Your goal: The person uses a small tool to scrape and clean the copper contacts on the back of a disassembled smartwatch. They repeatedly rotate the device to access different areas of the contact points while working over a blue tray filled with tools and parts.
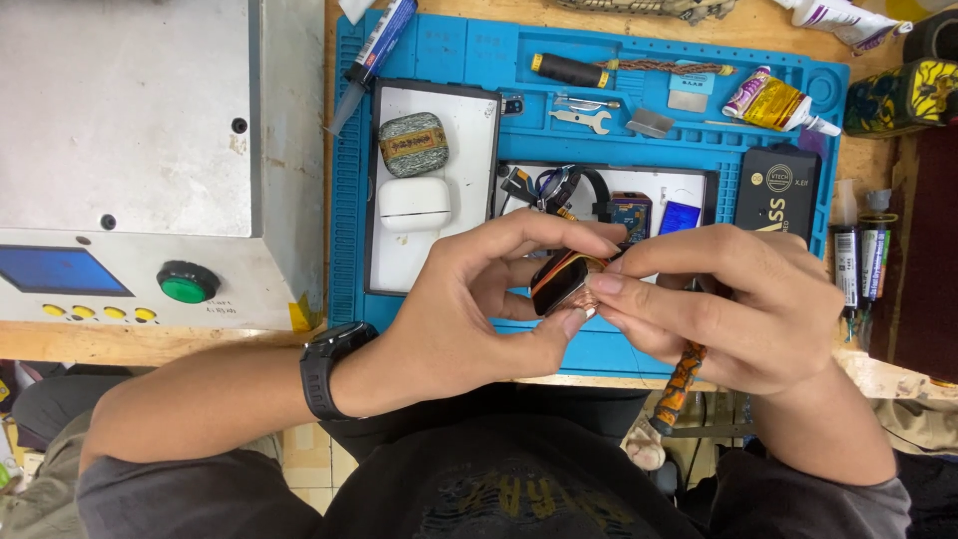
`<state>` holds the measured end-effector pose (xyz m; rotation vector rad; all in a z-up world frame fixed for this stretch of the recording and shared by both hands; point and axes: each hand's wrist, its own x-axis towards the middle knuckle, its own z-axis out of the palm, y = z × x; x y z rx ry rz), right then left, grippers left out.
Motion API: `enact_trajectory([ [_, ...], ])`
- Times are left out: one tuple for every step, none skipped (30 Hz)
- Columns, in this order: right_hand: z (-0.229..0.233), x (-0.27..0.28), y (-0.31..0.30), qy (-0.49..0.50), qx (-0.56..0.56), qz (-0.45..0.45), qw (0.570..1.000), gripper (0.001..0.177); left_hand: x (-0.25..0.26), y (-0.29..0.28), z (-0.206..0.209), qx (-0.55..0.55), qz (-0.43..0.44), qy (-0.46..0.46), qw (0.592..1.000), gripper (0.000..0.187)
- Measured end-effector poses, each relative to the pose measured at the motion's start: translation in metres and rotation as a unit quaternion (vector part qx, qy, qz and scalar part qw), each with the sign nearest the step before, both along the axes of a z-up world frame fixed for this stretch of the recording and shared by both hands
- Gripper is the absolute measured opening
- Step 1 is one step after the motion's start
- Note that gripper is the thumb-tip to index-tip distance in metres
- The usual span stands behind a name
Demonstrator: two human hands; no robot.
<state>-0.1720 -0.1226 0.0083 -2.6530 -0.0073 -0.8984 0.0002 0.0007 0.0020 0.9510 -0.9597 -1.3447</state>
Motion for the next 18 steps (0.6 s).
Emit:
enact_trajectory([
  [0.0001, 0.0001, 0.0000, 0.000, 0.000, 0.000, 1.000, 0.009, -0.0002, 0.0002, -0.0002, 0.000, 0.000, 0.000, 1.000, 0.030],
  [0.0002, 0.0002, -0.0002, -0.001, -0.001, 0.001, 1.000, 0.009, -0.0003, 0.0001, -0.0004, -0.001, 0.000, 0.007, 1.000, 0.030],
  [0.0004, 0.0002, -0.0004, -0.002, -0.003, 0.002, 1.000, 0.009, -0.0005, 0.0001, -0.0006, -0.002, 0.000, 0.013, 1.000, 0.030],
  [0.0009, 0.0004, -0.0004, -0.002, -0.003, 0.002, 1.000, 0.009, -0.0005, 0.0000, -0.0001, -0.002, 0.000, 0.013, 1.000, 0.030],
  [0.0014, 0.0005, -0.0004, -0.002, -0.002, 0.002, 1.000, 0.009, -0.0007, -0.0002, 0.0004, 0.003, 0.003, 0.010, 1.000, 0.030],
  [0.0019, 0.0004, -0.0003, -0.001, -0.001, 0.002, 1.000, 0.009, -0.0009, -0.0004, 0.0008, 0.008, 0.005, 0.007, 1.000, 0.030],
  [0.0016, 0.0002, -0.0005, -0.001, -0.001, 0.001, 1.000, 0.009, -0.0009, -0.0004, 0.0002, 0.008, 0.004, 0.007, 1.000, 0.030],
  [0.0013, 0.0001, -0.0008, -0.002, -0.001, 0.003, 1.000, 0.009, -0.0007, -0.0004, -0.0003, 0.002, 0.003, 0.006, 1.000, 0.030],
  [0.0009, 0.0000, -0.0010, -0.003, 0.000, 0.005, 1.000, 0.009, -0.0005, -0.0005, -0.0009, -0.004, 0.002, 0.006, 1.000, 0.030],
  [0.0010, -0.0004, -0.0008, -0.003, -0.001, 0.006, 1.000, 0.009, -0.0003, -0.0005, -0.0010, -0.005, 0.003, 0.006, 1.000, 0.030],
  [0.0010, -0.0008, -0.0006, 0.000, -0.003, 0.002, 1.000, 0.009, 0.0000, -0.0005, -0.0012, -0.005, 0.001, 0.010, 1.000, 0.030],
  [0.0008, -0.0014, -0.0001, 0.004, -0.004, -0.001, 1.000, 0.009, 0.0000, -0.0002, -0.0013, -0.005, -0.001, 0.014, 1.000, 0.030],
  [0.0011, -0.0016, 0.0004, 0.005, -0.003, -0.001, 1.000, 0.009, 0.0002, 0.0003, -0.0013, -0.004, 0.000, 0.014, 1.000, 0.030],
  [0.0015, -0.0018, 0.0007, 0.008, 0.000, -0.002, 1.000, 0.008, 0.0004, 0.0004, -0.0013, -0.005, -0.002, 0.015, 1.000, 0.031],
  [0.0020, -0.0021, 0.0009, 0.011, 0.004, -0.004, 1.000, 0.008, 0.0006, 0.0004, -0.0012, -0.007, -0.004, 0.016, 1.000, 0.031],
  [0.0019, -0.0021, 0.0012, 0.012, 0.004, -0.004, 1.000, 0.008, 0.0007, 0.0002, -0.0006, -0.007, -0.004, 0.016, 1.000, 0.031],
  [0.0018, -0.0020, 0.0014, 0.008, 0.001, -0.005, 1.000, 0.008, 0.0008, 0.0000, 0.0002, -0.005, -0.004, 0.011, 1.000, 0.031],
  [0.0019, -0.0017, 0.0013, 0.004, -0.002, -0.007, 1.000, 0.008, 0.0010, -0.0004, 0.0010, -0.004, -0.004, 0.006, 1.000, 0.031],
])
